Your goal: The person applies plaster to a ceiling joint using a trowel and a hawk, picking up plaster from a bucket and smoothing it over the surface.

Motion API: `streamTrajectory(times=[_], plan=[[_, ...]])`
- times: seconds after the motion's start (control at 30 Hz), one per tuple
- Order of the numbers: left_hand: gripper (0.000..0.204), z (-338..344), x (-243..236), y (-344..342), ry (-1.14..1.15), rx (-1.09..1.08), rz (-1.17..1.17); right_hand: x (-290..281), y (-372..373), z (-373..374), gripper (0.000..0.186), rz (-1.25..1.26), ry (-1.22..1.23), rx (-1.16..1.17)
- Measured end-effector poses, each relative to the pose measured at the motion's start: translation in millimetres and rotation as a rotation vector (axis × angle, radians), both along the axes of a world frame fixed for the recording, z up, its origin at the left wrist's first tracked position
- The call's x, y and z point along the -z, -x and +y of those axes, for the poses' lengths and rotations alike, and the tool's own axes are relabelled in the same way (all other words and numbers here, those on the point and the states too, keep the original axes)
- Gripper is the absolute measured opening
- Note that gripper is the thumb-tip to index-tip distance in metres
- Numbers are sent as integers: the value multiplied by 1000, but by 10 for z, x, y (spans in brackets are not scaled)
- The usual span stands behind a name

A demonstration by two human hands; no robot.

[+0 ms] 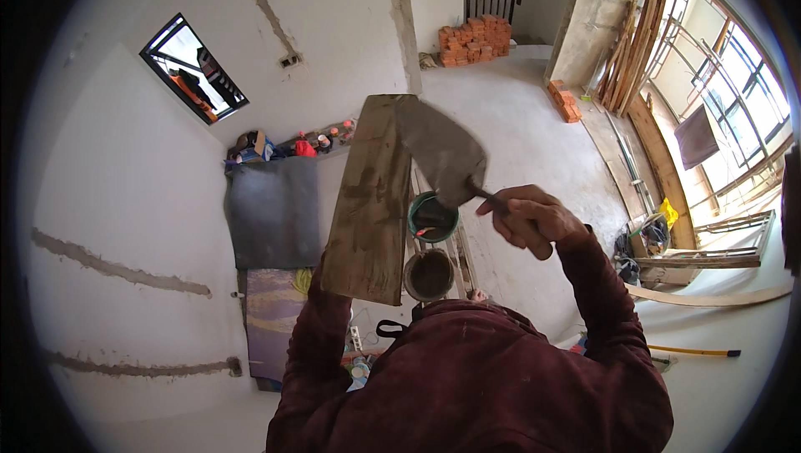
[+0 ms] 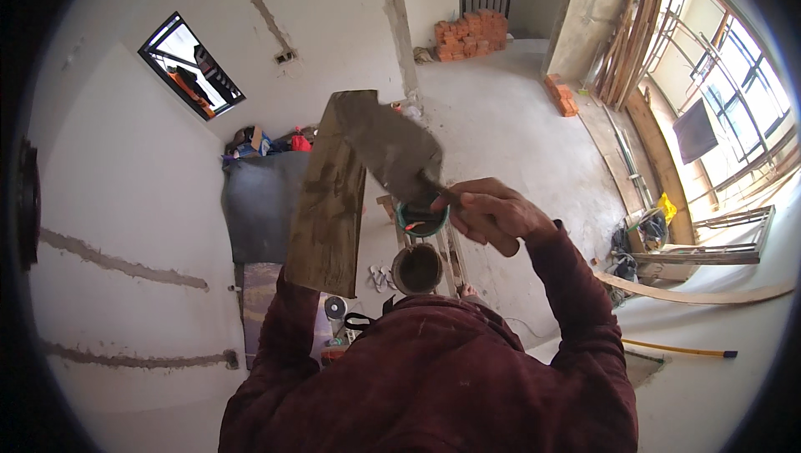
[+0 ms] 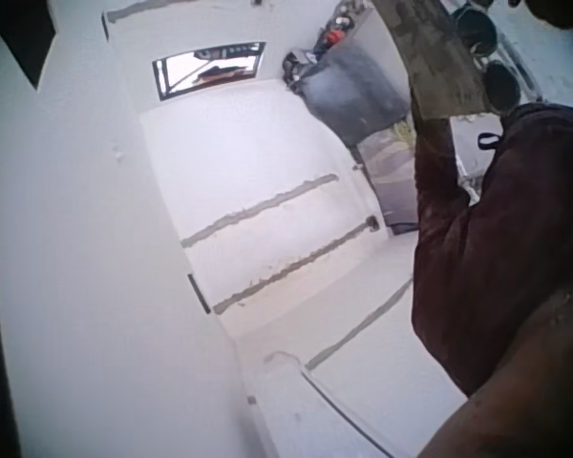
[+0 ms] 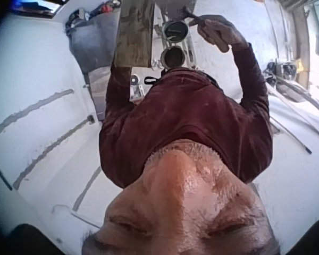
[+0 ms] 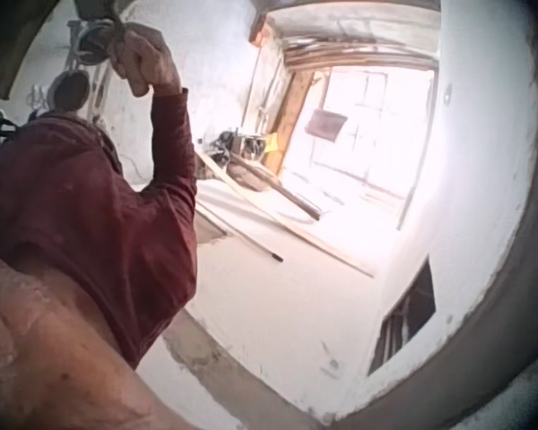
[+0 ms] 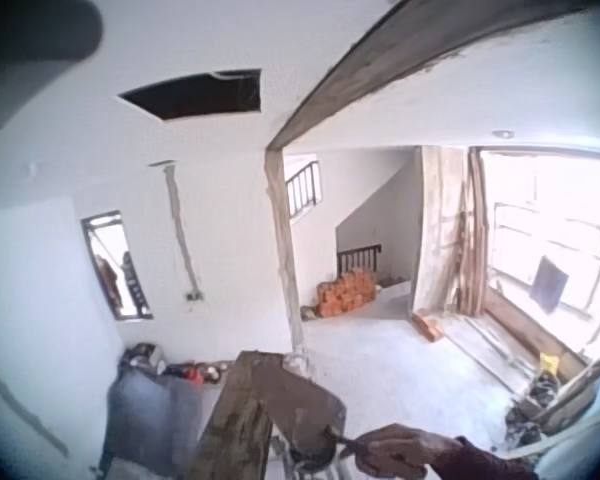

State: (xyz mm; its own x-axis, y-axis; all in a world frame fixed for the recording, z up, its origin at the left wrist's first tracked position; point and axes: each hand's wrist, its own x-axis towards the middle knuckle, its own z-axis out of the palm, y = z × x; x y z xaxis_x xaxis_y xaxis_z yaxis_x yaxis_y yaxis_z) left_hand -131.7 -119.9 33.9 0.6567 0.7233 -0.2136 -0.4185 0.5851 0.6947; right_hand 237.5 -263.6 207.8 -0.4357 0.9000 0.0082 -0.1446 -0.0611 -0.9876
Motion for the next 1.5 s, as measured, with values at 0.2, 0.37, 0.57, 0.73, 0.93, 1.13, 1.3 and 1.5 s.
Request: streamTrajectory(times=[0.2,0.37,0.57,0.73,0.93,1.13,1.3,1.5], plan=[[57,-316,263,135,90,23,31,170,154,34,53,-9,255,-87],[57,-387,394,254,114,18,40,349,49,-232,59,-155,306,-44],[57,-415,568,456,147,-6,73,856,64,-645,47,-595,266,248],[57,-471,842,403,181,-38,111,1186,448,-700,23,-863,-322,326],[57,-928,1415,172,308,-15,194,2134,771,-1009,39,-887,-163,193],[57,-1113,2311,11,380,17,285,3424,810,-971,23,-826,0,172],[57,-1232,3222,87,408,33,415,5434,858,-461,22,-829,604,23],[57,-1274,4232,78,313,100,540,6594,891,-380,42,-1303,403,-67]])
